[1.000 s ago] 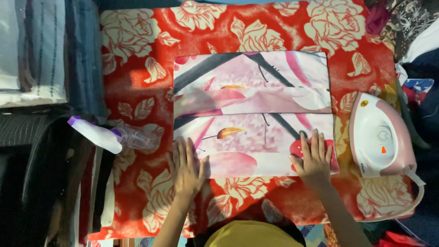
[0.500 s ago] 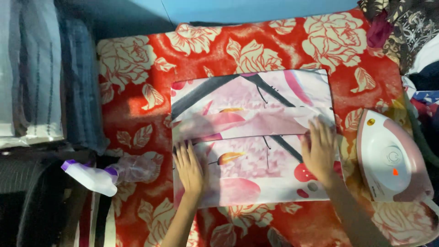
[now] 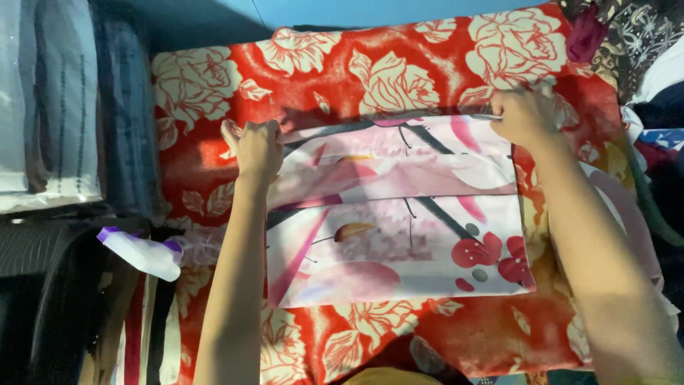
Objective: The person irons a floral-patterned piece of fabric on a red floral tablecloth using a white electric iron. After ironing, the person folds the fabric into a neat rectangular shape.
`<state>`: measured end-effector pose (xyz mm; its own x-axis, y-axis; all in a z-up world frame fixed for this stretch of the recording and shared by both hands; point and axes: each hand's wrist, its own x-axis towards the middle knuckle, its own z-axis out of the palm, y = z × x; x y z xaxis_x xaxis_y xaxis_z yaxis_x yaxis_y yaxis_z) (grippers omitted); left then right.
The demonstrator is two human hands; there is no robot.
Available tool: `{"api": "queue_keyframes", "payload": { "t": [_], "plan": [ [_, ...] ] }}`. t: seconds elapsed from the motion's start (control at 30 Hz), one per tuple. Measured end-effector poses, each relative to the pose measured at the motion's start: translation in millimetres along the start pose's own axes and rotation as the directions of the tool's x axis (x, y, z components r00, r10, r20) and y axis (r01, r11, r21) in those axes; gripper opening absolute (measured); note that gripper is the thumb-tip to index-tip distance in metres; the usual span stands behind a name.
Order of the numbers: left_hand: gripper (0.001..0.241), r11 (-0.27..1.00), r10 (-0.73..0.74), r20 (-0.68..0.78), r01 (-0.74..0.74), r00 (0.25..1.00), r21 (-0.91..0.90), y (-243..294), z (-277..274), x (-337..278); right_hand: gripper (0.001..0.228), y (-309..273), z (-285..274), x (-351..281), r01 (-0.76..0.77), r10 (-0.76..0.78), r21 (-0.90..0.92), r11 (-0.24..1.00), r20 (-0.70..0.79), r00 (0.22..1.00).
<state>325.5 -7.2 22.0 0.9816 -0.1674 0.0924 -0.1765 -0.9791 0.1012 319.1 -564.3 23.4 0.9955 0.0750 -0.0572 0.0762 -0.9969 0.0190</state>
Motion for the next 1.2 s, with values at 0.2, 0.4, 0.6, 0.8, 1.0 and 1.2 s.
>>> {"api": "queue_keyframes", "payload": {
  "t": [0.2, 0.4, 0.6, 0.8, 1.0, 1.2],
  "plan": [
    [0.033, 0.98, -0.002, -0.314, -0.061, 0.95, -0.191, 45, -100, -127, 0.038, -35, -115, -145, 0.253, -0.24, -0.005, 0.968, -0.338, 0.91],
    [0.02, 0.977, -0.042, -0.333, -0.032, 0.942, -0.213, 65, -101, -246, 0.058, -57, -76, -289, 0.116, -0.091, 0.047, 0.992, -0.36, 0.929],
    [0.025, 0.917, -0.042, -0.211, -0.047, 0.977, -0.397, 61, -61, -297, 0.061, -67, 17, -340, 0.025, -0.019, 0.008, 1.0, -0.407, 0.913],
    [0.02, 0.882, -0.1, -0.216, -0.014, 0.971, -0.47, 49, -48, -310, 0.063, -75, 14, -350, 0.018, 0.031, 0.12, 0.993, -0.399, 0.917],
    [0.02, 0.933, -0.061, -0.453, -0.111, 0.889, -0.344, 65, -88, -296, 0.071, -53, 51, -352, 0.054, -0.033, 0.031, 0.998, -0.483, 0.875],
    [0.028, 0.957, -0.073, -0.409, -0.052, 0.909, -0.286, 41, -32, -319, 0.067, -65, 47, -352, 0.048, -0.032, 0.023, 0.999, -0.462, 0.886]
  ]
}}
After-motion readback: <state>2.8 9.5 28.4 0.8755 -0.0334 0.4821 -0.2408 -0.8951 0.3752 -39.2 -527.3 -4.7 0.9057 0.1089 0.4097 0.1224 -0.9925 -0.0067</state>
